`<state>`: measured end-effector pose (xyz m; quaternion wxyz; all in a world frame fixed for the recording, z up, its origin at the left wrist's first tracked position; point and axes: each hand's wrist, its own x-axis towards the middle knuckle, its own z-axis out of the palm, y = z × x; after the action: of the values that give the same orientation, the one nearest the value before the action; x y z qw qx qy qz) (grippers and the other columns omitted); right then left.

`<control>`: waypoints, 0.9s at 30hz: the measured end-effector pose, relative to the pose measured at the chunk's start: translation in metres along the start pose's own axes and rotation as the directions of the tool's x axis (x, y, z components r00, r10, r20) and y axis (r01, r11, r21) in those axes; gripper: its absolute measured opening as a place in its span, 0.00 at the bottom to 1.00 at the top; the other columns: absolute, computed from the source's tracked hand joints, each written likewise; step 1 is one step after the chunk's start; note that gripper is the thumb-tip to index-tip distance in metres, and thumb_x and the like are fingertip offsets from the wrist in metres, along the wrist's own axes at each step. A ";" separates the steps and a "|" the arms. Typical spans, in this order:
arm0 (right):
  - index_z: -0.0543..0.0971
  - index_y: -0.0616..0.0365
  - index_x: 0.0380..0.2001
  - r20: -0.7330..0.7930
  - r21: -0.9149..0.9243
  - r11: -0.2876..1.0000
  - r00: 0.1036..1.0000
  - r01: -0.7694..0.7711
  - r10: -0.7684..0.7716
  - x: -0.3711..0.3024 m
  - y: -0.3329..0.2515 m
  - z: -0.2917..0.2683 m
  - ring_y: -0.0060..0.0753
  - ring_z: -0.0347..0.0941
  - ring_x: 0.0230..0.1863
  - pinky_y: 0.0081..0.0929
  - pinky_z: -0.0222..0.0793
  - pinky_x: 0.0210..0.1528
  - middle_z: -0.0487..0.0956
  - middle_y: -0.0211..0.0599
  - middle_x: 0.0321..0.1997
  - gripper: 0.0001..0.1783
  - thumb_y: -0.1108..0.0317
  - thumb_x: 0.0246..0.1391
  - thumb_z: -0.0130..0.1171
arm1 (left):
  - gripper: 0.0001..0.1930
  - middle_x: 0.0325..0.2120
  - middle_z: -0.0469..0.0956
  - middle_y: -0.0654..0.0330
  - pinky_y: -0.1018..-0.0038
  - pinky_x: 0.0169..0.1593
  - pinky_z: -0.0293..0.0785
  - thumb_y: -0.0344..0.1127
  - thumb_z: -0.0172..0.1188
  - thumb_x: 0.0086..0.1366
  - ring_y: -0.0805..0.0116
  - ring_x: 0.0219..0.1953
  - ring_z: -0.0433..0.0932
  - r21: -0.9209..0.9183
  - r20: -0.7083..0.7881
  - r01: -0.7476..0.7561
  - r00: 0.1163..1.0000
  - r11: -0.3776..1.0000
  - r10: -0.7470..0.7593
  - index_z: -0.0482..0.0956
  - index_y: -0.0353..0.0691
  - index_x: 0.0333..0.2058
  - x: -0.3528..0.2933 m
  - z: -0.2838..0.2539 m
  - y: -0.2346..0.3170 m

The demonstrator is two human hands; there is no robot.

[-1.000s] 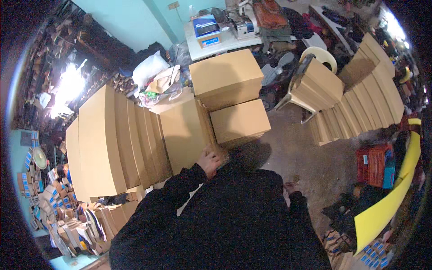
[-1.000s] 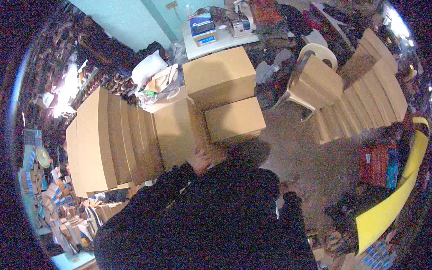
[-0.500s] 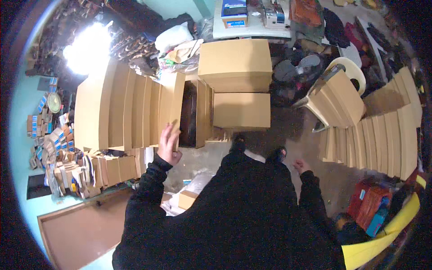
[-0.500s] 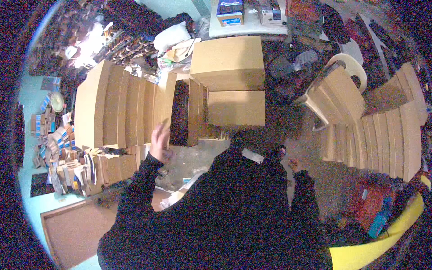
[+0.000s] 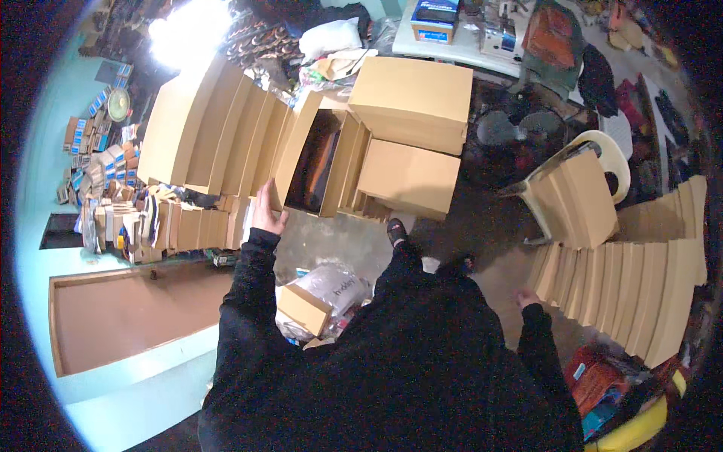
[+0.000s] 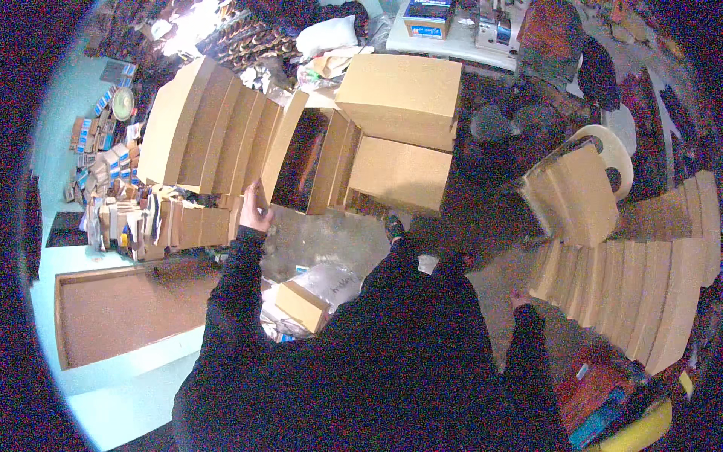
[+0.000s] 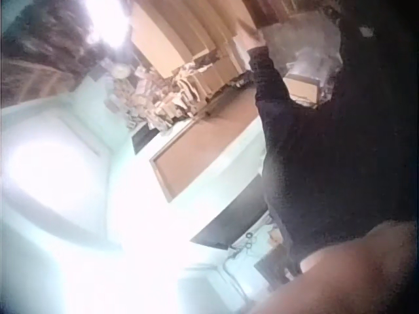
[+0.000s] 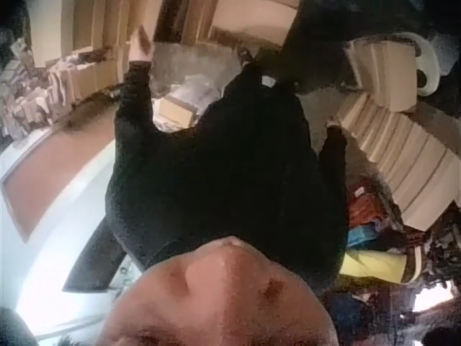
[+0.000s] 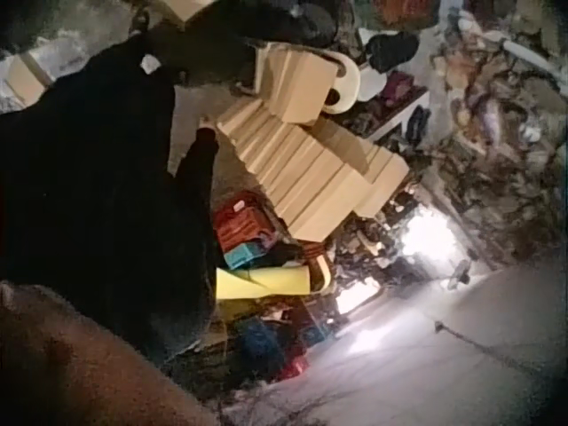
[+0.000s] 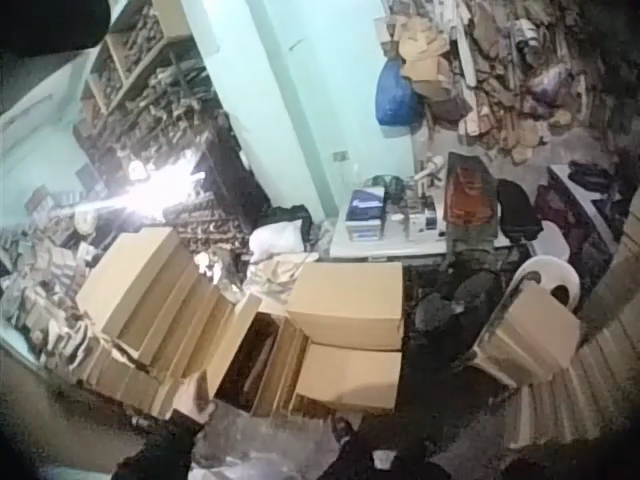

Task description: Packing finished shoes into cardboard boxes and stacking the boxes in a warehouse area.

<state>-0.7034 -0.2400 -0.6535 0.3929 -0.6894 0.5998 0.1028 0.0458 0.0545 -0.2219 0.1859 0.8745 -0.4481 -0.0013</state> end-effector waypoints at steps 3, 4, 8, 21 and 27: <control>0.74 0.60 0.36 -0.136 -0.187 0.968 0.972 0.166 -0.193 0.019 -0.023 -0.005 0.26 0.72 0.30 0.27 0.71 0.33 0.77 0.34 0.30 0.11 0.66 0.50 0.57 | 0.42 0.54 0.60 0.45 0.63 0.61 0.55 0.26 0.61 0.41 0.46 0.57 0.59 0.047 -0.026 0.018 1.000 0.999 -0.017 0.53 0.35 0.58 -0.004 0.006 0.007; 0.74 0.60 0.36 -0.033 0.027 0.996 0.996 0.089 -0.088 0.022 -0.035 -0.009 0.27 0.73 0.31 0.27 0.71 0.35 0.77 0.35 0.31 0.12 0.65 0.49 0.58 | 0.42 0.54 0.61 0.45 0.62 0.60 0.56 0.26 0.60 0.41 0.46 0.56 0.60 0.018 0.006 0.033 0.999 0.999 -0.033 0.53 0.35 0.58 -0.003 0.006 0.018; 0.74 0.60 0.37 0.113 0.302 0.949 0.985 0.090 -0.130 -0.004 -0.148 -0.032 0.29 0.73 0.35 0.27 0.70 0.40 0.77 0.37 0.33 0.14 0.66 0.46 0.61 | 0.41 0.54 0.61 0.47 0.60 0.59 0.57 0.31 0.61 0.42 0.47 0.56 0.60 0.104 0.050 -0.129 0.991 0.986 0.124 0.56 0.39 0.58 -0.016 0.040 0.003; 0.75 0.61 0.42 0.194 0.140 0.932 0.914 0.333 -0.356 -0.041 -0.388 -0.006 0.34 0.74 0.45 0.28 0.67 0.49 0.78 0.40 0.43 0.19 0.62 0.49 0.58 | 0.38 0.54 0.63 0.51 0.56 0.60 0.50 0.48 0.66 0.45 0.49 0.58 0.57 -0.030 -0.094 -0.006 0.996 1.000 0.003 0.63 0.42 0.55 0.040 0.064 0.006; 0.69 0.58 0.50 0.190 0.657 0.652 0.754 0.378 -0.629 -0.045 -0.618 0.022 0.25 0.72 0.42 0.24 0.69 0.44 0.76 0.35 0.44 0.24 0.61 0.52 0.58 | 0.36 0.52 0.65 0.47 0.57 0.58 0.55 0.41 0.68 0.46 0.48 0.56 0.59 -0.253 -0.337 0.091 0.925 0.963 -0.176 0.64 0.35 0.52 0.017 0.065 -0.033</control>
<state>-0.1468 -0.2093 -0.3824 0.7107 -0.6399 0.2856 -0.0621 0.0708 0.0379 -0.2900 0.3647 0.8609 -0.3426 0.0918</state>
